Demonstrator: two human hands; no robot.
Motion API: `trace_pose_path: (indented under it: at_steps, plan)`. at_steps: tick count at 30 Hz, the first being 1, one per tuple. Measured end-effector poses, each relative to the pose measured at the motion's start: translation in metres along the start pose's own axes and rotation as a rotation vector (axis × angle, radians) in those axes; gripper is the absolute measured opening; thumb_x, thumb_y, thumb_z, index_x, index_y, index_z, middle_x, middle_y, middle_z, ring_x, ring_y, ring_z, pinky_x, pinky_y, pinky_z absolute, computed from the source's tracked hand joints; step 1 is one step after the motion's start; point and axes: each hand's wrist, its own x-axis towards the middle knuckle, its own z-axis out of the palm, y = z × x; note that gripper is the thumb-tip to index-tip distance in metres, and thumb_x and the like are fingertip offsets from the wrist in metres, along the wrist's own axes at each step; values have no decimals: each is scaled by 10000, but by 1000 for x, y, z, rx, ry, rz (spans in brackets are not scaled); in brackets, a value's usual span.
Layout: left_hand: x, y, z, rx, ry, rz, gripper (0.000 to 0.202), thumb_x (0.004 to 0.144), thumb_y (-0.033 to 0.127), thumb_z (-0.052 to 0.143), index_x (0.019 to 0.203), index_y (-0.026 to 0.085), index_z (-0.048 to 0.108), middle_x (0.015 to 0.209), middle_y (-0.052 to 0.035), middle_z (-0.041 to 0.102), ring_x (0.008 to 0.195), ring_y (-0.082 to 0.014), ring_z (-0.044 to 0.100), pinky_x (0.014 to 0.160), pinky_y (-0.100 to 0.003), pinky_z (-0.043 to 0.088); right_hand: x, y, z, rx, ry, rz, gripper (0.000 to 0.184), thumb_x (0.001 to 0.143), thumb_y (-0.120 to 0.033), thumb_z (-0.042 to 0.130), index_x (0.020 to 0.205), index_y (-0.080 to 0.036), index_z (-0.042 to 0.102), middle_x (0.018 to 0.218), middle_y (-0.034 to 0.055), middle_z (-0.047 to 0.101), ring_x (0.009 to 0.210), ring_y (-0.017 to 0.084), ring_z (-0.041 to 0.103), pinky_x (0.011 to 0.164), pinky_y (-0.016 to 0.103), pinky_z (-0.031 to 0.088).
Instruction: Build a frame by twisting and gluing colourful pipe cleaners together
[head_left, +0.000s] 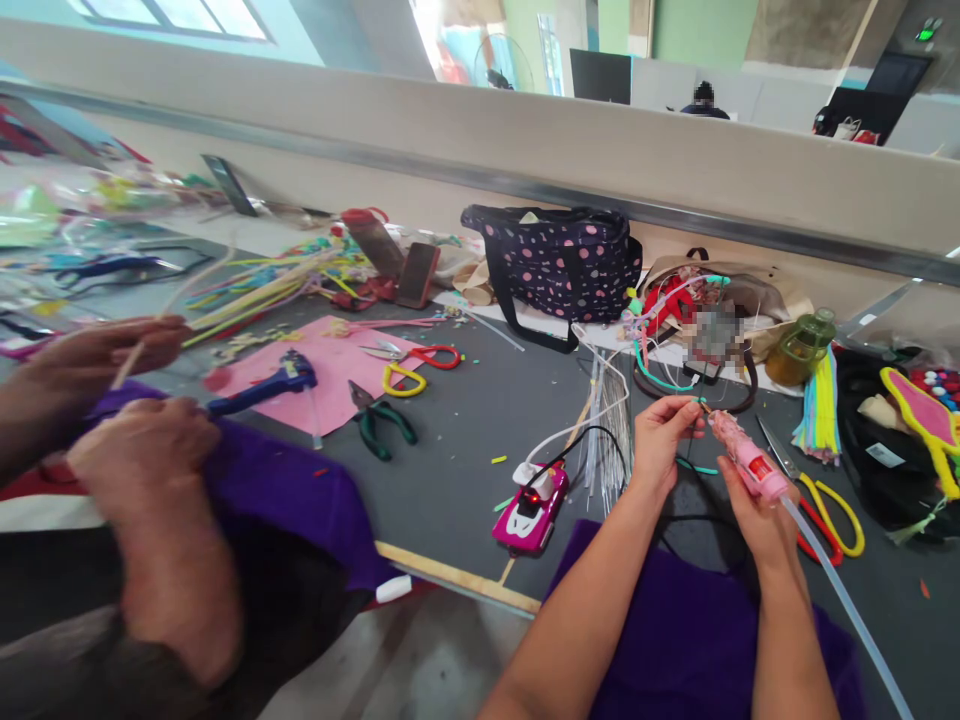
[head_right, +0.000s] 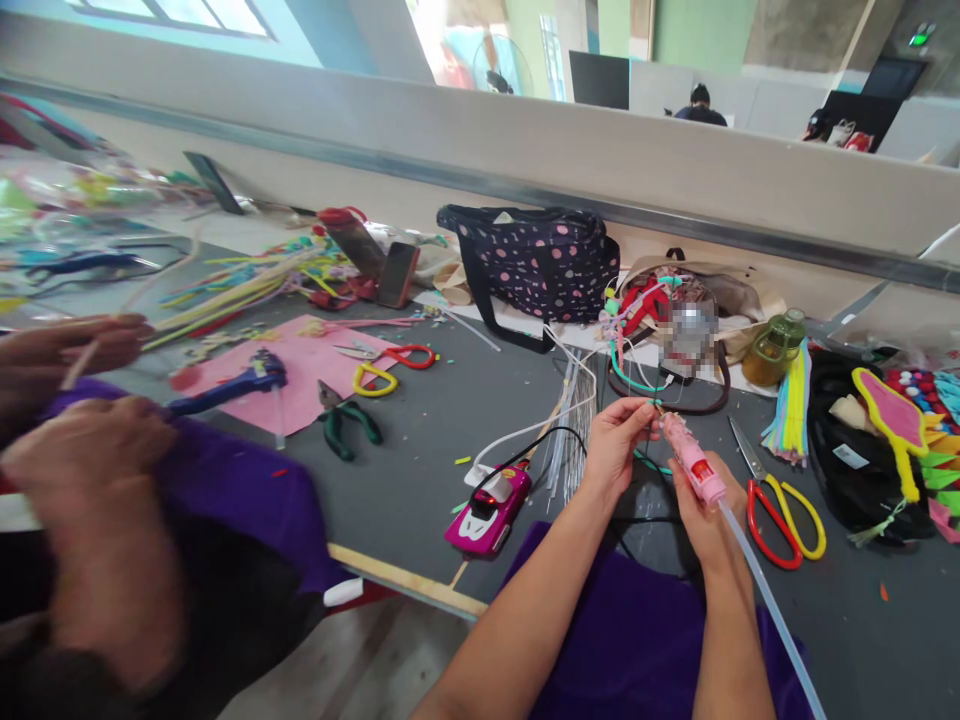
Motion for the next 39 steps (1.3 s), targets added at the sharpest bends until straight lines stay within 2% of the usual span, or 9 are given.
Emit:
trace_pose_path:
  at_steps: [4, 10, 15, 19, 22, 27, 39]
  plan:
    - [1, -1, 0, 1, 2, -4, 300, 565, 326, 842, 746, 127, 710, 695, -24, 673, 556, -103, 586, 525, -233, 488, 0, -5, -1, 47, -3, -9, 310, 872, -450, 569, 808, -165, 673, 703, 71, 679, 614, 174, 638, 604, 259, 498]
    - [1, -1, -1, 7, 9, -1, 298, 565, 324, 842, 741, 124, 708, 695, -27, 675, 553, -101, 585, 520, -230, 490, 1, -10, -7, 38, -56, 9, 278, 886, -431, 560, 842, -171, 647, 723, 54, 656, 630, 162, 615, 609, 253, 464]
    - [2, 1, -3, -8, 34, -9, 317, 550, 316, 849, 756, 126, 701, 672, -20, 663, 562, -106, 602, 533, -230, 498, 2, -6, -8, 20, -13, 5, 295, 877, -440, 561, 802, -168, 648, 717, 63, 654, 629, 167, 616, 616, 265, 475]
    - [2, 1, -3, -13, 39, -7, 312, 559, 311, 847, 762, 125, 699, 675, -18, 662, 569, -104, 605, 540, -230, 505, 0, -5, -7, 128, 26, 151, 375, 828, -507, 594, 897, -152, 692, 775, 87, 697, 691, 195, 647, 657, 296, 510]
    - [2, 1, -2, -17, 32, -7, 305, 571, 311, 842, 768, 123, 703, 676, -17, 660, 567, -100, 600, 535, -224, 503, -4, -6, -6, 268, 32, 276, 437, 800, -536, 607, 972, -145, 700, 764, 79, 709, 675, 200, 650, 627, 311, 524]
    - [0, 0, 0, -24, 29, -19, 302, 572, 305, 842, 770, 123, 705, 666, -15, 657, 562, -98, 599, 537, -223, 503, -4, -8, -6, 407, 18, 384, 425, 762, -513, 655, 966, -144, 709, 685, 66, 694, 615, 207, 642, 564, 325, 526]
    - [-4, 2, 3, -30, 1, -56, 320, 543, 317, 855, 745, 123, 700, 671, -22, 666, 558, -104, 603, 533, -224, 499, -1, -12, -6, 326, -29, 354, 423, 756, -546, 645, 892, -153, 726, 601, 49, 669, 540, 196, 612, 522, 310, 508]
